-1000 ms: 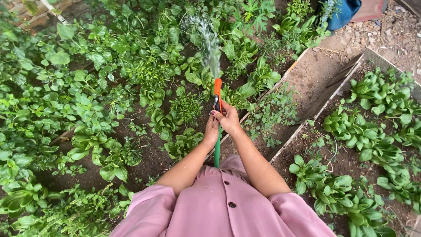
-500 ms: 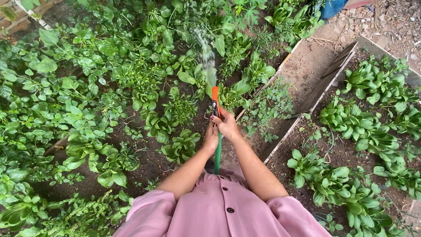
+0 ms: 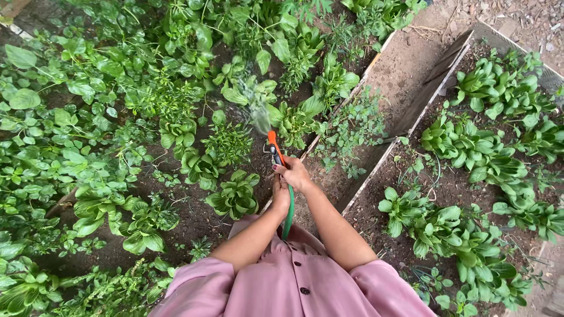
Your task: The person waters leafy green plants in raised garden beds using a hose with a spray nozzle. They move along the beds, directing water onto the foliage and soil.
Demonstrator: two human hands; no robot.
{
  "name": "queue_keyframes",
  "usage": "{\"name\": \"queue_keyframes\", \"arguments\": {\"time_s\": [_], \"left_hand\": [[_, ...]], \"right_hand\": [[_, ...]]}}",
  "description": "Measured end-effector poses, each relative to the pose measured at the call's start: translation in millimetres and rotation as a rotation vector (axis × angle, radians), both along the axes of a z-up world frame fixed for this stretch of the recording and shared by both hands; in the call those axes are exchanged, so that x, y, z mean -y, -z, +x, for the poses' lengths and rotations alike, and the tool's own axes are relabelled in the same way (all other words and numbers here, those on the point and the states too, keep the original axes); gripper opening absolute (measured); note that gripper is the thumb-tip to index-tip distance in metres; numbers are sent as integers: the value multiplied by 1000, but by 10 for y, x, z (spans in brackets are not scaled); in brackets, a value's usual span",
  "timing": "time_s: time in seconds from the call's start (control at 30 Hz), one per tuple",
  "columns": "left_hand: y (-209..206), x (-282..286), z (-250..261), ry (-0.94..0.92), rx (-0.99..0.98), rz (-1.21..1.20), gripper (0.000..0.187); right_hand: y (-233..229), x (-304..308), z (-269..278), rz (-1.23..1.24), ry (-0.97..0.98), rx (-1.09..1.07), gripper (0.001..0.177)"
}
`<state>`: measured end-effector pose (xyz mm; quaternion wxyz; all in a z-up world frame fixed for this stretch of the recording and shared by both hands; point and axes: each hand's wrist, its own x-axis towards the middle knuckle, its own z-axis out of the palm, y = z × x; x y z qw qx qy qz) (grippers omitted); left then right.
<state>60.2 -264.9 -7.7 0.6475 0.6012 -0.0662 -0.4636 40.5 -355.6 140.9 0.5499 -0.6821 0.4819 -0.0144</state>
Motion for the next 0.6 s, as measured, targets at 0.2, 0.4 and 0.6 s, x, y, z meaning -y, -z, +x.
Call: {"name": "queue_keyframes", "arguments": {"time_s": [0.2, 0.4, 0.6], "left_hand": [[234, -104, -367, 29, -171, -64, 50], [195, -12, -676, 140, -305, -29, 37], [144, 38, -855, 278, -283, 38, 41]], "right_hand": [[388, -79, -363, -95, 64, -26, 41], [447, -57, -748, -91, 171, -53, 36], [350, 18, -1003, -80, 209, -103, 32]]}}
